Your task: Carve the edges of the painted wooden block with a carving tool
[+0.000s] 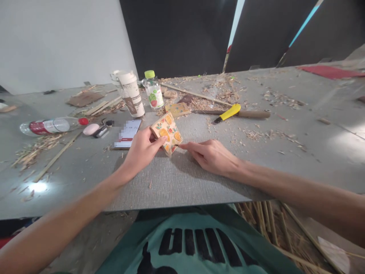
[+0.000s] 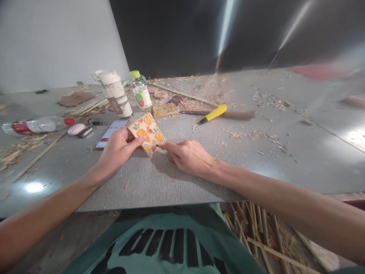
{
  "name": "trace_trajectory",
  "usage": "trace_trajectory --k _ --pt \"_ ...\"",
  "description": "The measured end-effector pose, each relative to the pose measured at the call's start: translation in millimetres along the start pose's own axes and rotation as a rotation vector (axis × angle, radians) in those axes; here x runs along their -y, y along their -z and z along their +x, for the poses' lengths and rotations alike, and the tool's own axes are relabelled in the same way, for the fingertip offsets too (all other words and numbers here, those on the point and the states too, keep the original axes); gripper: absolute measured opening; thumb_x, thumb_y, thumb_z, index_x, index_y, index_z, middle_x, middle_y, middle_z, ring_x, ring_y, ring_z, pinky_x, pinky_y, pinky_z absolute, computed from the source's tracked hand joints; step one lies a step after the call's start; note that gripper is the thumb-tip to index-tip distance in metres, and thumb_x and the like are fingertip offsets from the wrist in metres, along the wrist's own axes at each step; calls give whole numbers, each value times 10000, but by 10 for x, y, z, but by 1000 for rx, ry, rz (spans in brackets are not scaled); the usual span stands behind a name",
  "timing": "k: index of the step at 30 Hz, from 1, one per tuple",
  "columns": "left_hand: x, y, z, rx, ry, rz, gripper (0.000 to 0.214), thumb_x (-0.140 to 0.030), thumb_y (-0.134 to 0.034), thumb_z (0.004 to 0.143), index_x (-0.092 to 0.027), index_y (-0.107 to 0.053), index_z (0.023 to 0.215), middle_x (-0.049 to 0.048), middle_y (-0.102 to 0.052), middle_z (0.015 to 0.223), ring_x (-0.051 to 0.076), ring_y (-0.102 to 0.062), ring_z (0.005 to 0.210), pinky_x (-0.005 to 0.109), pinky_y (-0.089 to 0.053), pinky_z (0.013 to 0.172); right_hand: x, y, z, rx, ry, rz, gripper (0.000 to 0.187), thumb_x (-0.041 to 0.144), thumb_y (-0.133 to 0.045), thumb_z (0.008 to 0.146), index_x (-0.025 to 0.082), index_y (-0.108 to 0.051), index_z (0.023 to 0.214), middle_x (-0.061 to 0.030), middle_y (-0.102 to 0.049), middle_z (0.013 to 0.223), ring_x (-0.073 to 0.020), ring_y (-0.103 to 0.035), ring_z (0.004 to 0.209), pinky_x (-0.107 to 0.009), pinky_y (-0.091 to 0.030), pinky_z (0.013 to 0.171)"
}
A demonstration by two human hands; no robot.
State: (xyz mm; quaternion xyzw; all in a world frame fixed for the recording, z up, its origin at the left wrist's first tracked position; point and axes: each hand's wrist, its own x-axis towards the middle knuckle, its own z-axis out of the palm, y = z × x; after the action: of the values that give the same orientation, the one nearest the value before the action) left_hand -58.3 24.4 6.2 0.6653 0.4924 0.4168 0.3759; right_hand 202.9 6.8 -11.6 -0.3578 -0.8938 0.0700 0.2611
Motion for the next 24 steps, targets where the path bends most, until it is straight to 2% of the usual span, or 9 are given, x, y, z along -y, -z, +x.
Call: trace_trajectory --k 5,11,14,17,22,24 --pt "-11 -16 -10 -23 -14 57 318 -457 -769 904 -214 -740 1108 71 -802 975 261 -774 871 386 -689 732 9 -34 39 -98 -13 1 450 220 -393 1105 144 -690 1436 -42 -716 799 -121 -499 596 -274 -327 594" --pt "19 6 21 19 61 -74 321 -445 -781 904 -199 -738 1105 103 -817 1077 276 -802 918 388 -706 748 -33 -30 -4 28 16 -34 434 192 -441 1069 169 -715 1404 -7 -668 699 -123 -456 561 -288 -296 591" --pt "15 9 32 48 77 -114 321 -447 -781 906 -208 -738 1115 102 -819 1109 287 -808 951 393 -711 759 -32 -22 3 -27 10 -25 448 200 -421 1084 167 -708 1426 -39 -719 790 -129 -513 614 -287 -313 603" --pt "7 -5 23 18 39 -33 320 -467 -770 914 -208 -737 1100 91 -813 1037 274 -796 896 409 -710 766 -12 -52 53 -82 -7 -39 470 214 -385 1095 159 -689 1449 -60 -738 838 -133 -517 627 -287 -311 594" --pt "30 -6 16 -25 38 9 340 -477 -777 904 -203 -740 1104 94 -799 1011 274 -784 866 408 -700 732 -9 -46 24 26 -26 -98 466 188 -432 1048 188 -716 1418 -37 -718 763 -130 -475 577 -291 -272 578" --pt "41 0 14 -24 36 -2 340 -469 -781 903 -207 -742 1115 92 -795 1009 275 -781 870 399 -691 722 -13 -30 4 22 -30 -92 445 200 -440 1058 203 -736 1390 -32 -718 756 -128 -477 578 -291 -271 579"
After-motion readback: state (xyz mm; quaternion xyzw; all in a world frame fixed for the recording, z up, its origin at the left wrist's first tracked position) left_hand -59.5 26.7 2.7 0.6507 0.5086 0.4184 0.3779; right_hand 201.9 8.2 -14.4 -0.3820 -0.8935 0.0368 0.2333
